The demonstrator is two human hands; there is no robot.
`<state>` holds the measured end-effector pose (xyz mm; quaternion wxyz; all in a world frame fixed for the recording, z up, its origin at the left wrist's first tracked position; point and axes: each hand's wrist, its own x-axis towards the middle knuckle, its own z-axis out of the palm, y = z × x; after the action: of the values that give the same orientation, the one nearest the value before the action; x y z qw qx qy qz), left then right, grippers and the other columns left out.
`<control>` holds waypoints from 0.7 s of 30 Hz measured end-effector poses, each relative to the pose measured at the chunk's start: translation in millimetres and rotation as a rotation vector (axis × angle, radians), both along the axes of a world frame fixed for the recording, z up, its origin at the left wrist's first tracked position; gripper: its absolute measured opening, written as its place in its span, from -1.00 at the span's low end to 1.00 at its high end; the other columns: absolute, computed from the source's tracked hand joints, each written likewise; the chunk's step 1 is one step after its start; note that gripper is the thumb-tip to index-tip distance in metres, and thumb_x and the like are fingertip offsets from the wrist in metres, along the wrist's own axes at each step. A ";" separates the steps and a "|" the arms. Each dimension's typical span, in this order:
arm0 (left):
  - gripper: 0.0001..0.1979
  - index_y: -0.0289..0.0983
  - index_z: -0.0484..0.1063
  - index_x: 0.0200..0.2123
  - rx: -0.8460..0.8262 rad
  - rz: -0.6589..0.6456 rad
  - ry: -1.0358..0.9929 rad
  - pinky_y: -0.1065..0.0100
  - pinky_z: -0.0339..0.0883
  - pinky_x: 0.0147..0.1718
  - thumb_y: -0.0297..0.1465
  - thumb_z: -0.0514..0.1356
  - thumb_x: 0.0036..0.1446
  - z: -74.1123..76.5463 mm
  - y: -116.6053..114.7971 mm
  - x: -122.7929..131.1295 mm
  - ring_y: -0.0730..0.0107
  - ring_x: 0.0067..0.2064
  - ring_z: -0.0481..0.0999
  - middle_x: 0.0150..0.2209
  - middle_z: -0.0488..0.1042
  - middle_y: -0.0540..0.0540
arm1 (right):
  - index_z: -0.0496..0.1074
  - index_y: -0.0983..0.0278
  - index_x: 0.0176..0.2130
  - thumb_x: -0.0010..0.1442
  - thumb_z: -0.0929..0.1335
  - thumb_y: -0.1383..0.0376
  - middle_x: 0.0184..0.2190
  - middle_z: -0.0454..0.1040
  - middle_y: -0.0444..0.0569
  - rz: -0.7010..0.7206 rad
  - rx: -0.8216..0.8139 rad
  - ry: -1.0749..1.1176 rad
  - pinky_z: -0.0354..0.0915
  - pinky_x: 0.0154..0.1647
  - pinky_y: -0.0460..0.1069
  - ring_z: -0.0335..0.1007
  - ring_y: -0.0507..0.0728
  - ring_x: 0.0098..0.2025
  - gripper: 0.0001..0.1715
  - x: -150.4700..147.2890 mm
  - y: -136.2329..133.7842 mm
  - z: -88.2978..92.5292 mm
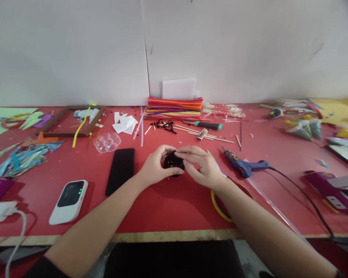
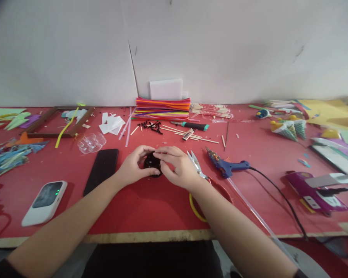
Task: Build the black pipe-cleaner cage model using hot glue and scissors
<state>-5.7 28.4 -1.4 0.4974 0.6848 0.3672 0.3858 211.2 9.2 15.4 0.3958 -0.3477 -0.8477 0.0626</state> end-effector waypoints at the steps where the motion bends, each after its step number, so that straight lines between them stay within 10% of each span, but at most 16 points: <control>1: -0.31 -0.20 0.37 0.07 -0.005 -0.014 -0.001 -0.03 0.36 0.28 -0.16 0.57 -0.05 0.8 -0.1 -0.9 -0.07 0.29 0.52 0.19 0.55 -0.30 | 0.63 0.29 0.06 0.39 0.30 0.38 0.04 0.67 0.13 0.001 -0.006 0.004 0.57 0.13 0.09 0.65 0.18 0.05 -0.63 0.4 0.0 -0.3; 16: -0.49 -0.22 0.39 -0.04 0.012 -0.050 0.003 -0.06 0.41 0.23 -0.15 0.49 0.07 4.3 0.5 -2.3 -0.02 0.17 0.60 0.07 0.60 -0.26 | 0.61 0.14 0.08 0.40 0.36 0.29 0.09 0.62 0.09 -0.023 -0.079 0.103 0.52 0.18 0.17 0.59 0.22 0.13 -0.68 3.3 1.7 -5.5; 21: -0.22 -0.19 0.29 0.17 0.045 -0.023 -0.007 -0.17 0.30 0.33 -0.08 0.54 0.00 0.1 -0.6 -1.6 -0.12 0.31 0.51 0.22 0.52 -0.36 | 0.53 0.16 0.05 0.37 0.31 0.35 -0.19 0.66 -0.05 -0.221 -0.190 0.357 0.53 -0.08 0.05 0.61 0.11 -0.19 -0.69 2.3 3.0 -8.0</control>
<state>-7.4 27.8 -1.3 0.4877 0.6985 0.3488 0.3906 213.5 12.2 7.4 0.5093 -0.4575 -0.7114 0.1587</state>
